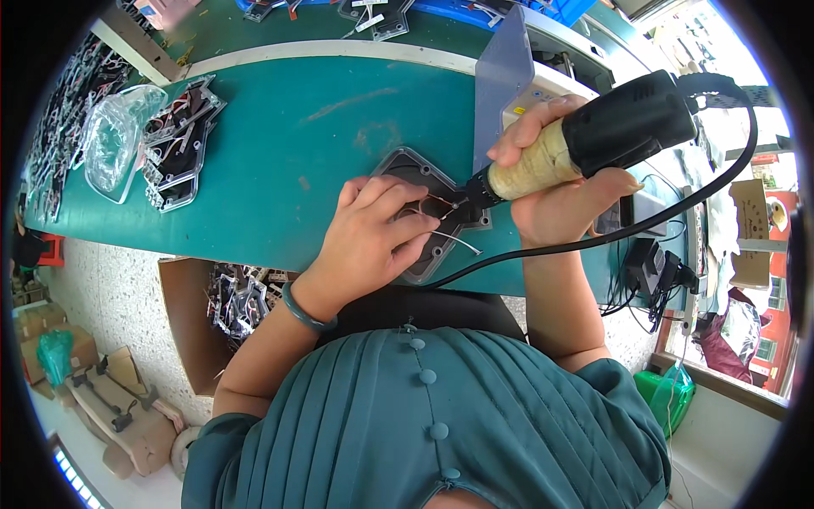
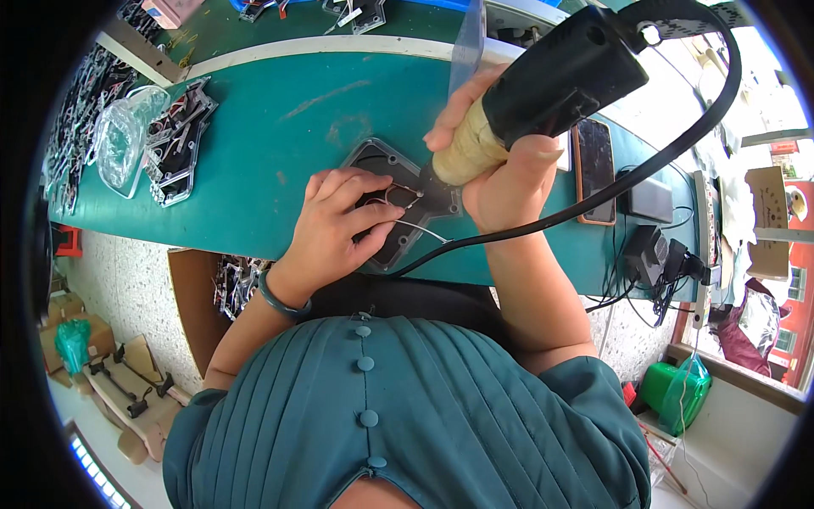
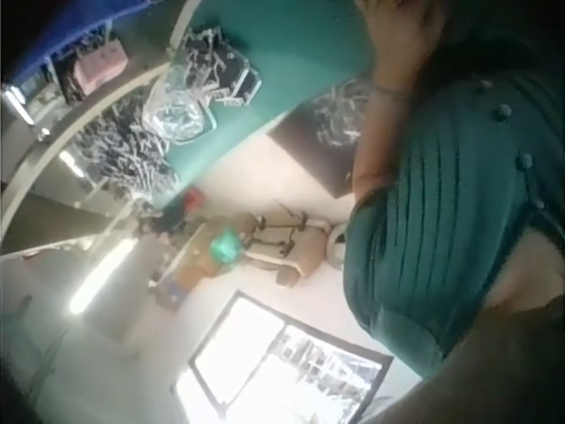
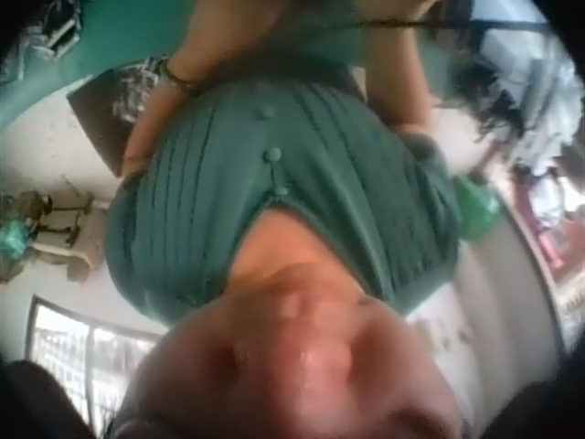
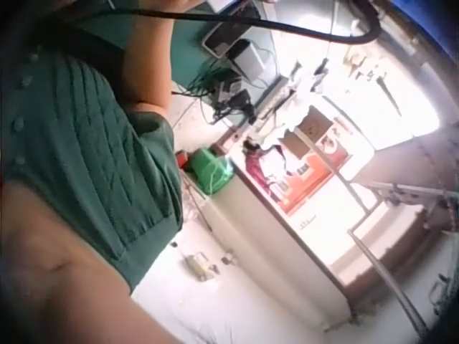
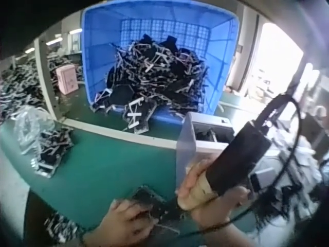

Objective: Assembling electronic and plastic toy components using a heat tool at a factory workbench.

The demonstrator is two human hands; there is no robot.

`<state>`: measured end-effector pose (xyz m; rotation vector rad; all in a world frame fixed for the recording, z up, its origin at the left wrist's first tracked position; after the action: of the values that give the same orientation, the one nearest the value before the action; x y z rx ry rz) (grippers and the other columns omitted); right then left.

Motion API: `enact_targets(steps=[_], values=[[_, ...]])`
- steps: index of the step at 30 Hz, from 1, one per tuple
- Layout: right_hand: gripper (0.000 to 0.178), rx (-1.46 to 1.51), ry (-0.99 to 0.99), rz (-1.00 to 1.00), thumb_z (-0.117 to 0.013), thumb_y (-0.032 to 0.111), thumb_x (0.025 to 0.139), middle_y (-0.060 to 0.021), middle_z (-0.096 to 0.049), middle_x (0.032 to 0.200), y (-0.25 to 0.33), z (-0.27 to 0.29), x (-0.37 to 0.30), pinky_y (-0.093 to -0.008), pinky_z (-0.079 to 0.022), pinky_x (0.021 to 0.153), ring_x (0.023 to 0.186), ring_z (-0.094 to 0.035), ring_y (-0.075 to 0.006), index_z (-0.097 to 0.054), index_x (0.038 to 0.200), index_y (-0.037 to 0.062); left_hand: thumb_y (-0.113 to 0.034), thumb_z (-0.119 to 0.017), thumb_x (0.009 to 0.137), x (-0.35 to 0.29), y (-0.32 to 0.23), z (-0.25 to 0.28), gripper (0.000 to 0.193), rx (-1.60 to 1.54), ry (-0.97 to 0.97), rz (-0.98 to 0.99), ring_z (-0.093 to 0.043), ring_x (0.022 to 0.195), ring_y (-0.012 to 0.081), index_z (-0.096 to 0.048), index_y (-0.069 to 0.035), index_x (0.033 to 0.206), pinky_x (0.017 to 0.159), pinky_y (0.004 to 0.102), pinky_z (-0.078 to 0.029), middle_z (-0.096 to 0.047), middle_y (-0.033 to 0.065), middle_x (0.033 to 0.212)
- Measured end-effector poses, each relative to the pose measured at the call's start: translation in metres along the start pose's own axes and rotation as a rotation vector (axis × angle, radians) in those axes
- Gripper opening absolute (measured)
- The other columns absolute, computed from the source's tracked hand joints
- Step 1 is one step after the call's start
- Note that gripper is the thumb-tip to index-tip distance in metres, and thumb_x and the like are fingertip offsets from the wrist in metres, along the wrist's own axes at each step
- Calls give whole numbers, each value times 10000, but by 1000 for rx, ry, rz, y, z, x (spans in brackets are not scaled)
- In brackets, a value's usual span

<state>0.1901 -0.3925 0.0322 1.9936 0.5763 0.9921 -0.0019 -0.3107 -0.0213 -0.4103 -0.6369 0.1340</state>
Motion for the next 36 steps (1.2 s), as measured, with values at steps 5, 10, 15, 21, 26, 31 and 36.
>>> enact_targets(steps=[5, 10, 15, 21, 26, 31, 36], values=[[1000, -33, 7, -5, -460, 978, 702, -69, -604, 879, 3, 0, -1, -390, -520, 647, 688, -599, -204, -562, 1196, 115, -138, -779, 766, -1, -1, 0, 181, -4, -7, -1, -589, 1103, 228, -759, -162, 944, 945, 433, -399, -647, 21, 1179], [994, -20, 17, -25, -465, 973, 707, -67, -607, 889, 1, -1, -1, -385, -523, 662, 702, -608, -205, -562, 1199, 115, -114, -801, 747, -2, -1, 1, 250, 5, 9, 16, -599, 1115, 232, -771, -188, 984, 959, 404, -408, -656, 0, 1212], [985, 2, 7, -19, -468, 967, 713, -69, -608, 895, -3, 2, 0, -385, -524, 674, 708, -611, -207, -559, 1197, 115, -113, -801, 750, -1, -1, 0, 248, 6, 10, 19, -599, 1112, 231, -772, -186, 985, 960, 403, -407, -661, -1, 1200], [973, 109, 47, 14, -479, 956, 724, -75, -610, 895, -2, 5, 3, -389, -521, 681, 713, -608, -214, -575, 1177, 101, -157, -785, 768, -1, 0, -1, 192, -6, -1, 12, -585, 1127, 234, -756, -160, 958, 978, 435, -394, -652, 28, 1184], [1003, 341, 55, 94, -502, 957, 703, -112, -619, 827, 8, -4, 4, -391, -546, 620, 666, -617, -231, -561, 1147, 59, -188, -817, 755, 5, -1, 11, 264, -165, 8, 109, -585, 1137, 245, -752, -160, 1009, 1012, 443, -369, -644, 30, 1201], [1107, 475, 201, 181, -454, 1004, 642, -134, -636, 821, 16, -18, 1, -373, -556, 598, 659, -634, -230, -548, 1175, 39, -233, -847, 754, 7, -2, 6, 290, -132, -66, 117, -588, 1141, 237, -756, -155, 1019, 1029, 450, -357, -652, 22, 1185], [1154, 486, 195, 198, -428, 1017, 620, -134, -636, 803, 18, -22, 0, -351, -567, 587, 633, -640, -225, -534, 1174, 11, -246, -840, 771, 12, -5, -1, 169, -160, -100, 84, -626, 1073, 215, -767, -151, 890, 1022, 461, -359, -695, -15, 978]])
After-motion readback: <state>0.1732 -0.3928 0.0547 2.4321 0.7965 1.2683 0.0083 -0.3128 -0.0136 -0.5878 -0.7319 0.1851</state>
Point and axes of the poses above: each hand's wrist, its own x-axis towards the middle knuckle, its own z-axis out of the back of the hand, y = z × x, the point moved 2 cm from there along x, towards the middle knuckle
